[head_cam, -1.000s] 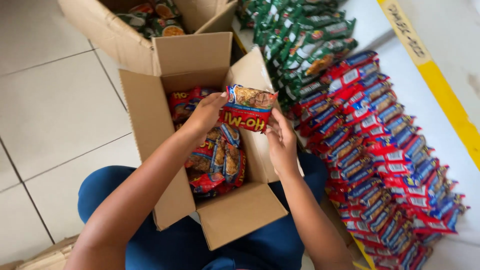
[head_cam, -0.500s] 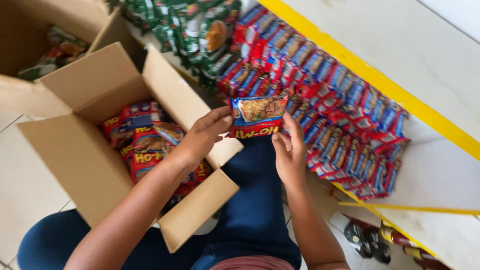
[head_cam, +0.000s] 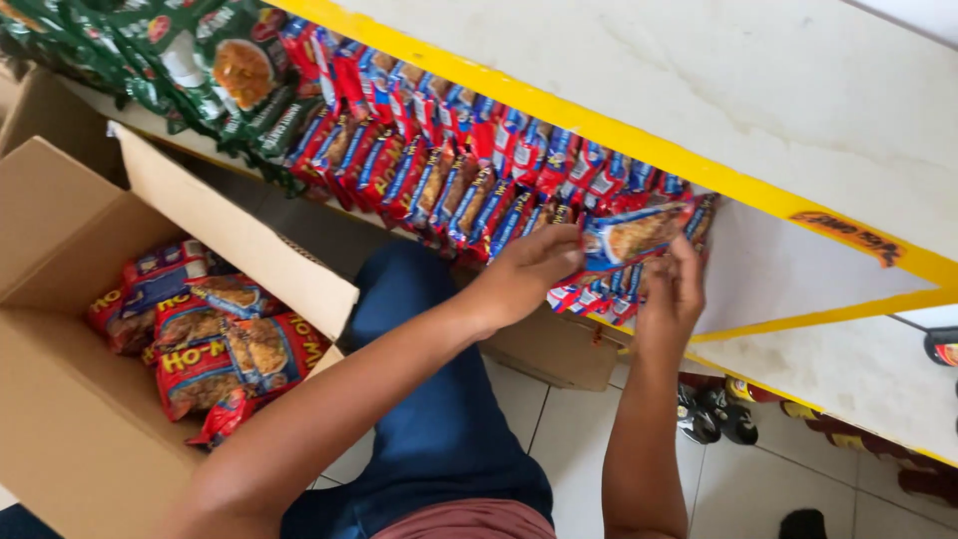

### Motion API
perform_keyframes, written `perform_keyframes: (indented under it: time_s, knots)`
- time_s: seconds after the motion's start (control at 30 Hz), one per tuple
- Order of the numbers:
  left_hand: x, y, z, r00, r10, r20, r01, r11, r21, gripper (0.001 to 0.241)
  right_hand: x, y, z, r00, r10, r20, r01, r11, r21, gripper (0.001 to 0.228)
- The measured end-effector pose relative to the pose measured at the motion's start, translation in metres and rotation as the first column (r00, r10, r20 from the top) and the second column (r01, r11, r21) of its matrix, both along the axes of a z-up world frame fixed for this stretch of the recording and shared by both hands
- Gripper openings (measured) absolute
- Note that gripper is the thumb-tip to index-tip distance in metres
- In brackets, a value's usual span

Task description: The person organizes and restocks instant noodle packets from a box onto a low retail shelf.

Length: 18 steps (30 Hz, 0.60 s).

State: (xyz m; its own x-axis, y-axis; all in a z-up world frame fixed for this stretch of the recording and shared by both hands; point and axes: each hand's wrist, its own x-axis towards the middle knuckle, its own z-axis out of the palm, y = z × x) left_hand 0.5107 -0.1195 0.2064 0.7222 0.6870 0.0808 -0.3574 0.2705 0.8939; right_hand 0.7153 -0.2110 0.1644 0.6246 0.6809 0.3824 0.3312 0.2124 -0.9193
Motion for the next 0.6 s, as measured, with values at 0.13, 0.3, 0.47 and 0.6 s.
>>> perform_keyframes:
  time_s: [0.13, 0.3, 0.47, 0.6]
  knots:
    - [0.084, -0.009, -0.024, 1.000, 0.007, -0.013, -0.007, 1.000, -0.013, 0.046, 0.044, 0.009, 0.020, 0.999, -0.017, -0.051, 0.022, 0.996, 0.084, 0.035]
    - [0.169, -0.006, -0.054, 1.000, -0.005, 0.013, 0.005, 1.000, 0.004, 0.055, 0.105, 0.036, 0.021, 0.948, -0.120, -0.294, 0.141, 0.989, 0.049, 0.026]
    - [0.216, 0.009, -0.080, 0.998, 0.063, 0.025, -0.064, 0.997, 0.049, 0.054, 0.139, 0.069, -0.002, 0.902, -0.132, -0.410, 0.162, 0.986, 0.038, 0.035]
    - [0.227, 0.020, -0.091, 0.998, 0.036, 0.060, -0.036, 0.999, -0.004, 0.050, 0.165, 0.089, -0.028, 0.943, -0.051, -0.328, 0.091, 0.990, 0.106, 0.043]
